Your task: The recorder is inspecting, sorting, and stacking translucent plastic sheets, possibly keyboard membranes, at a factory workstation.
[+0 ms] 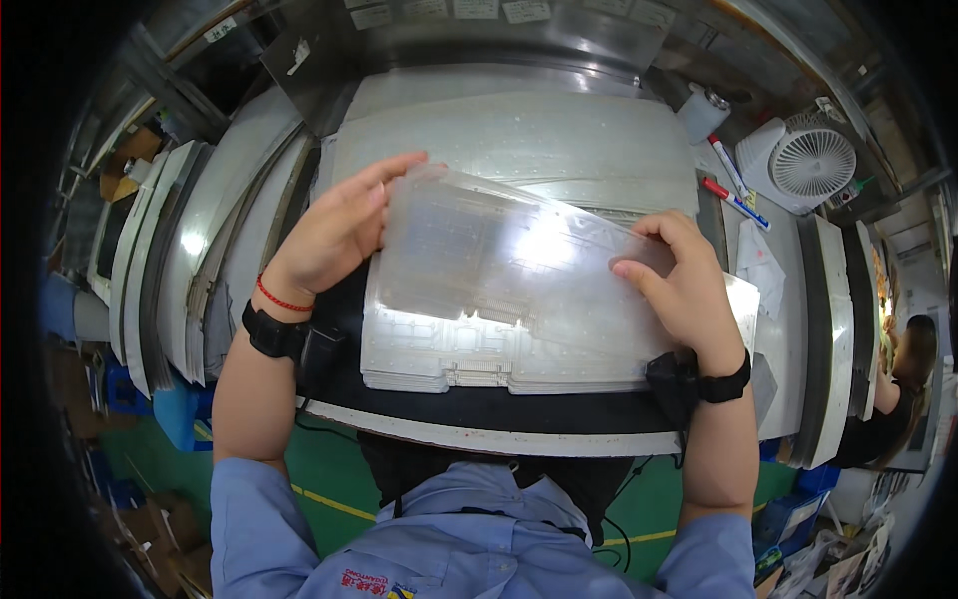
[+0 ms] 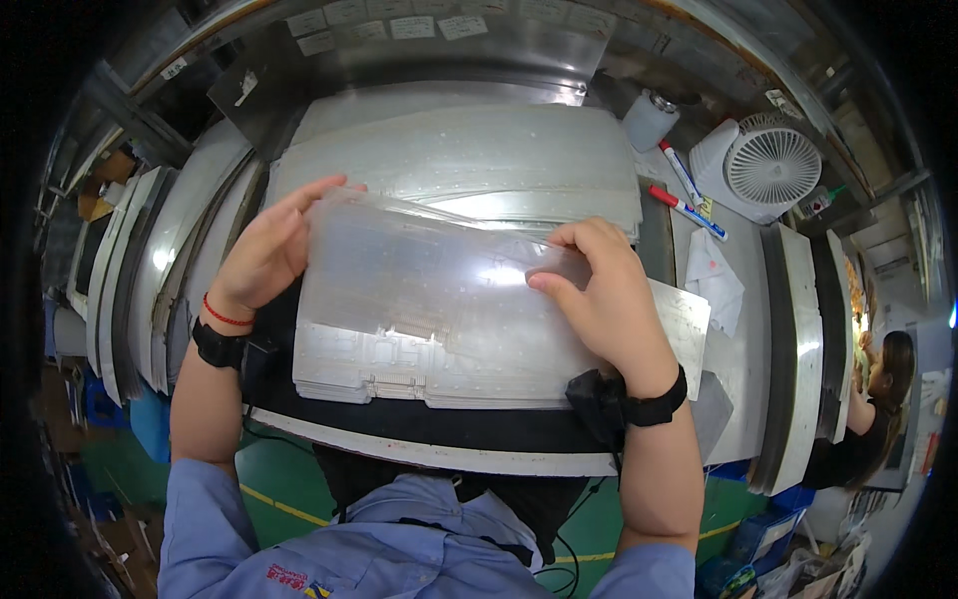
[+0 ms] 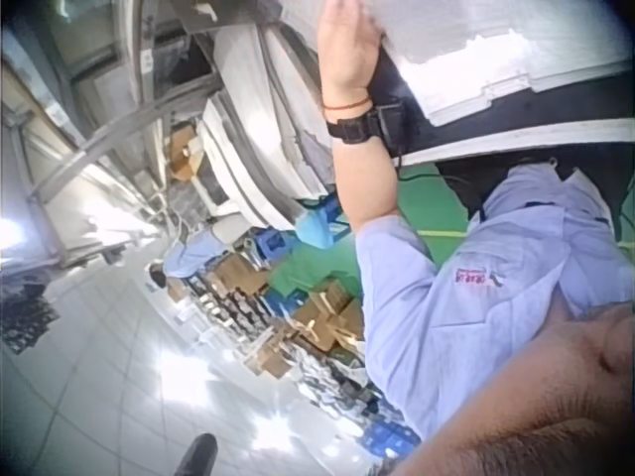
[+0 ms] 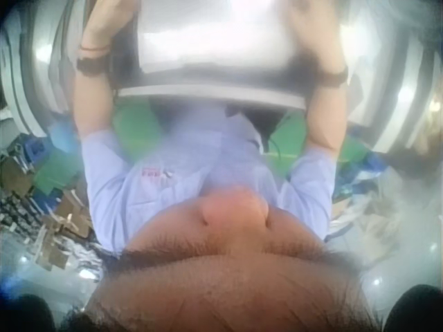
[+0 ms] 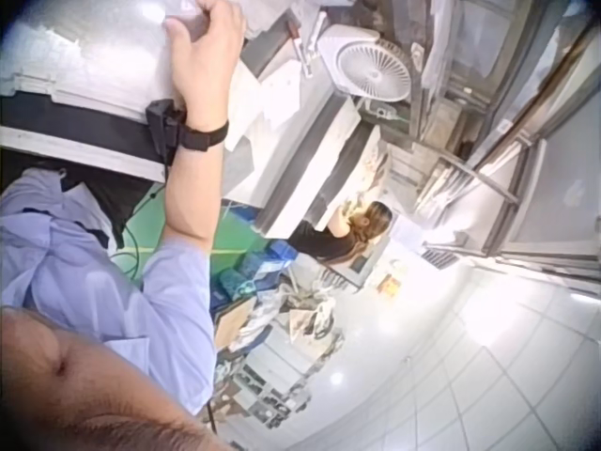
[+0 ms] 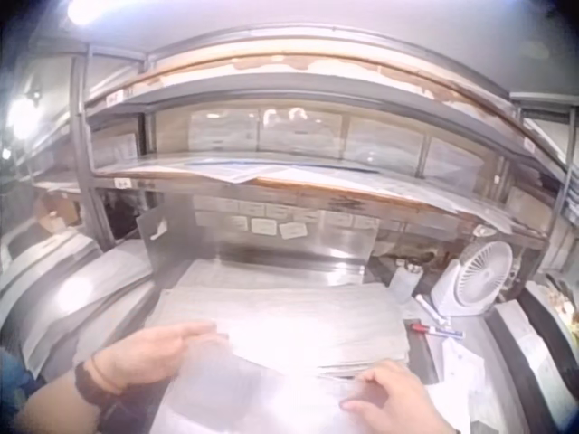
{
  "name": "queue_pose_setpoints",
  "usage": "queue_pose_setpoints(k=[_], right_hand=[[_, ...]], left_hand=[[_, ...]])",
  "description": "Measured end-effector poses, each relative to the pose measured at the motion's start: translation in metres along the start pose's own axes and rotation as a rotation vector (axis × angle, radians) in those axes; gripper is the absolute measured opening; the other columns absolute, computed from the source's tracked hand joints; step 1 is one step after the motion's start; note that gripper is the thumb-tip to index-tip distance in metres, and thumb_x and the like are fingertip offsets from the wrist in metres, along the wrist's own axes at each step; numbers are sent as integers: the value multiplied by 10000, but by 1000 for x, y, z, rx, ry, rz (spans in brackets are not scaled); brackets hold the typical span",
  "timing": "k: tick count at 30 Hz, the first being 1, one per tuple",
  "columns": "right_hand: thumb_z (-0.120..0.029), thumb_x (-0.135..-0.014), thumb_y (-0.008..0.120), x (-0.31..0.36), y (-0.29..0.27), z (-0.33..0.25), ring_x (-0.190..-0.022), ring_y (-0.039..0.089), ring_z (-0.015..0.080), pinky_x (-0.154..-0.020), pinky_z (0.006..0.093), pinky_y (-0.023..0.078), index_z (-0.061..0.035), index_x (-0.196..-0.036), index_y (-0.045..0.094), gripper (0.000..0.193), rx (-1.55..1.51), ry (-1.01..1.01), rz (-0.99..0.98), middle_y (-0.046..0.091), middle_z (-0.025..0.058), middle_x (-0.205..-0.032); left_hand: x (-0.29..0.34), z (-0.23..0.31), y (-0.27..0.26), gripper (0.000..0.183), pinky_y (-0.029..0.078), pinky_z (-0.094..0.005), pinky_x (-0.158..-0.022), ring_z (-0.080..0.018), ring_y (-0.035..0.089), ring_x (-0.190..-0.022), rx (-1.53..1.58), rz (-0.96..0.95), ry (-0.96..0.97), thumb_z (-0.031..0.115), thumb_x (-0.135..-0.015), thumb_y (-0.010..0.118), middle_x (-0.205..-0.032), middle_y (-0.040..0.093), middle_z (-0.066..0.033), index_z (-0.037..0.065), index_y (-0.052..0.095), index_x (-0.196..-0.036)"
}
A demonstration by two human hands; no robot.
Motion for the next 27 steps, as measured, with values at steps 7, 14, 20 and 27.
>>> queue_pose_setpoints(k=[7, 14, 20, 27], right_hand=[[-158, -794, 797, -1, 6, 1, -993, 600, 334, -914, 400, 476, 6, -1138, 675, 400, 53, -49, -24, 650, 157, -1018], [-171, -801, 791, -1, 3, 3, -991, 607, 339, -912, 394, 478, 20, -1122, 670, 393, 67, -15, -16, 644, 166, -1011], [-175, -805, 788, -1, 2, 4, -977, 622, 349, -894, 402, 492, 25, -1096, 656, 377, 77, -12, -7, 657, 177, -1018], [-178, -809, 788, 0, 2, 8, -987, 633, 354, -901, 399, 499, 22, -1087, 650, 369, 64, -3, 12, 668, 184, -1035]], left_hand=[[0, -16, -8, 459, 541, -254, -914, -121, 660, -1090, -7, 105, -101, 72, -1047, 532, -1255, 669, -88, -22, 440, -1487], [3, -15, -21, 363, 529, -216, -808, -64, 654, -899, -119, 260, -65, 150, -1048, 582, -1070, 717, -52, -39, 552, -1357], [5, -15, -31, 336, 465, -181, -684, -23, 590, -787, -195, 298, -44, 192, -1043, 611, -974, 705, -5, -26, 600, -1299], [4, -18, -34, 338, 456, -177, -684, -25, 586, -793, -179, 315, -44, 190, -1045, 605, -969, 700, 4, -17, 599, -1312]])
Point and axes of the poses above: each hand's wrist, its own x-axis away from the middle knuckle, its own y-axis out of the palm, z = x × y, the point moved 10 cm from there along -x, towards the middle knuckle
